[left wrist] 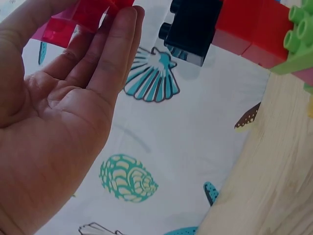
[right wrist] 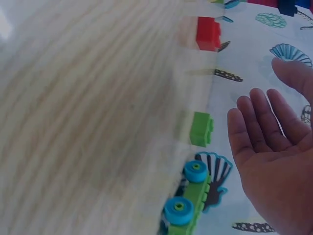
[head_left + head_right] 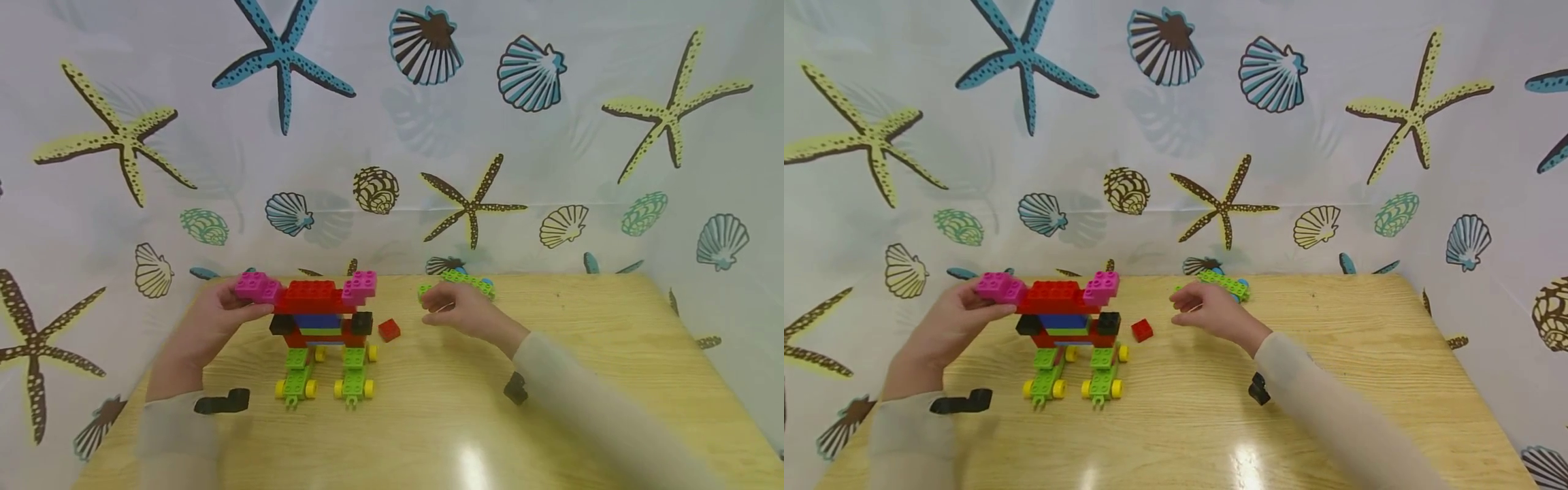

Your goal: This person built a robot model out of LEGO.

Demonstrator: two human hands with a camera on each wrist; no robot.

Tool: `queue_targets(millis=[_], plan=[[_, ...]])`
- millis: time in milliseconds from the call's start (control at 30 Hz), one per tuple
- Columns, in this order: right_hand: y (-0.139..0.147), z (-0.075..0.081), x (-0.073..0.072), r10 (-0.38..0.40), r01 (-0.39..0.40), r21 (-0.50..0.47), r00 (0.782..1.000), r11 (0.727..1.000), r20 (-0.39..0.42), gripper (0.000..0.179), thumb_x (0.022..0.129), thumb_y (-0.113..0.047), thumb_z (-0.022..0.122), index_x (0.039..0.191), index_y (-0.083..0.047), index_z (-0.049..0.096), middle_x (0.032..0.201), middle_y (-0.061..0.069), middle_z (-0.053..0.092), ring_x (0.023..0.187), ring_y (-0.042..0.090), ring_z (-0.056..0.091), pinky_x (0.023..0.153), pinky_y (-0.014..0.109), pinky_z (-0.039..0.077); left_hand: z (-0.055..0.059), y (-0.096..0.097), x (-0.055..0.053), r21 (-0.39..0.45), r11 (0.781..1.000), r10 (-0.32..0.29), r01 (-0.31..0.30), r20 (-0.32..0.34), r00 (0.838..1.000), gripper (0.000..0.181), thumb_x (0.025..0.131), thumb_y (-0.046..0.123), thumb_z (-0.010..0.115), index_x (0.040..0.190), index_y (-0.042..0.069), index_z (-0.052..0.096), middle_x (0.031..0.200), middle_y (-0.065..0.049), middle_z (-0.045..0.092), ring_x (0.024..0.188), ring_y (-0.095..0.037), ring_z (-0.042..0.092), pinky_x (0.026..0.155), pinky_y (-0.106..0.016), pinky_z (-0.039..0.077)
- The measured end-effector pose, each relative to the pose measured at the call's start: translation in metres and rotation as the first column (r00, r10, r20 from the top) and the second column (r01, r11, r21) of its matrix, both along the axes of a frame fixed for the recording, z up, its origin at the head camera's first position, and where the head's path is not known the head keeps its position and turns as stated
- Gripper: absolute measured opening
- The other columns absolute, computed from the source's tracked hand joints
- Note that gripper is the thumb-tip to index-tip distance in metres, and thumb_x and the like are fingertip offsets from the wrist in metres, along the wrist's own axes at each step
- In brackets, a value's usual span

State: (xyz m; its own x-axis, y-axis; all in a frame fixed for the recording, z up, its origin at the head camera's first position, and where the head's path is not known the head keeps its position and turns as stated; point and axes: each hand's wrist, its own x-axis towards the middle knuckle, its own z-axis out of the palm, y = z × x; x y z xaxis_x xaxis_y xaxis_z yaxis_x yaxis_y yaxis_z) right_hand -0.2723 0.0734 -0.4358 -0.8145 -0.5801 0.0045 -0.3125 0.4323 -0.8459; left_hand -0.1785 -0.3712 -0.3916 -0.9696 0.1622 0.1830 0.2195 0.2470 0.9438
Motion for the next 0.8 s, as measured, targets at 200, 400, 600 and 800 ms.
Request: queue_targets(millis=[200, 400, 600, 800], plan=[[-0.019, -0.013, -0.002, 0.028, -0.028, 0.028, 1.0, 0.999, 0.007, 0.046, 0.103, -0.017, 0.08, 0.144, 0.001, 0.071, 0.141, 0.019, 0.076, 0.128, 0.032, 0.072, 0.113, 0.047, 0.061, -0.007, -0.019, 0.0, 0.114, 0.993, 0.021, -0.026, 0.05, 0.999, 0.039, 0.108, 0.004, 0.071, 0.146, 0.011, 0.069, 0.134, 0.014, 0.077, 0.125, -0.005, 0.068, 0.102, -0.015, 0.06], [-0.04, -0.019, -0.002, 0.038, -0.04, 0.046, 0.999, 0.998, 0.034, 0.048, 0.102, -0.017, 0.082, 0.146, -0.002, 0.07, 0.146, 0.015, 0.075, 0.135, 0.033, 0.069, 0.119, 0.049, 0.057, -0.012, -0.03, -0.001, 0.149, 0.987, 0.046, -0.06, 0.095, 0.994, 0.044, 0.111, 0.011, 0.069, 0.154, 0.01, 0.063, 0.141, 0.016, 0.074, 0.138, -0.004, 0.059, 0.106, -0.011, 0.055], [-0.053, -0.024, -0.002, 0.018, -0.02, 0.048, 0.999, 0.999, 0.046, 0.049, 0.101, -0.018, 0.084, 0.146, -0.005, 0.071, 0.149, 0.009, 0.073, 0.139, 0.031, 0.066, 0.123, 0.049, 0.054, -0.016, -0.035, -0.004, 0.229, 0.971, 0.054, -0.076, 0.101, 0.993, 0.046, 0.113, 0.012, 0.066, 0.159, 0.01, 0.061, 0.146, 0.017, 0.071, 0.144, -0.005, 0.052, 0.108, -0.011, 0.054], [-0.059, -0.034, -0.005, 0.03, -0.032, 0.054, 0.999, 0.998, 0.041, 0.048, 0.1, -0.016, 0.085, 0.145, -0.006, 0.072, 0.148, 0.008, 0.073, 0.141, 0.03, 0.066, 0.126, 0.049, 0.051, -0.02, -0.038, -0.004, 0.309, 0.949, 0.045, -0.064, 0.068, 0.997, 0.043, 0.113, 0.004, 0.063, 0.155, 0.011, 0.066, 0.144, 0.015, 0.075, 0.142, -0.005, 0.058, 0.109, -0.014, 0.056]])
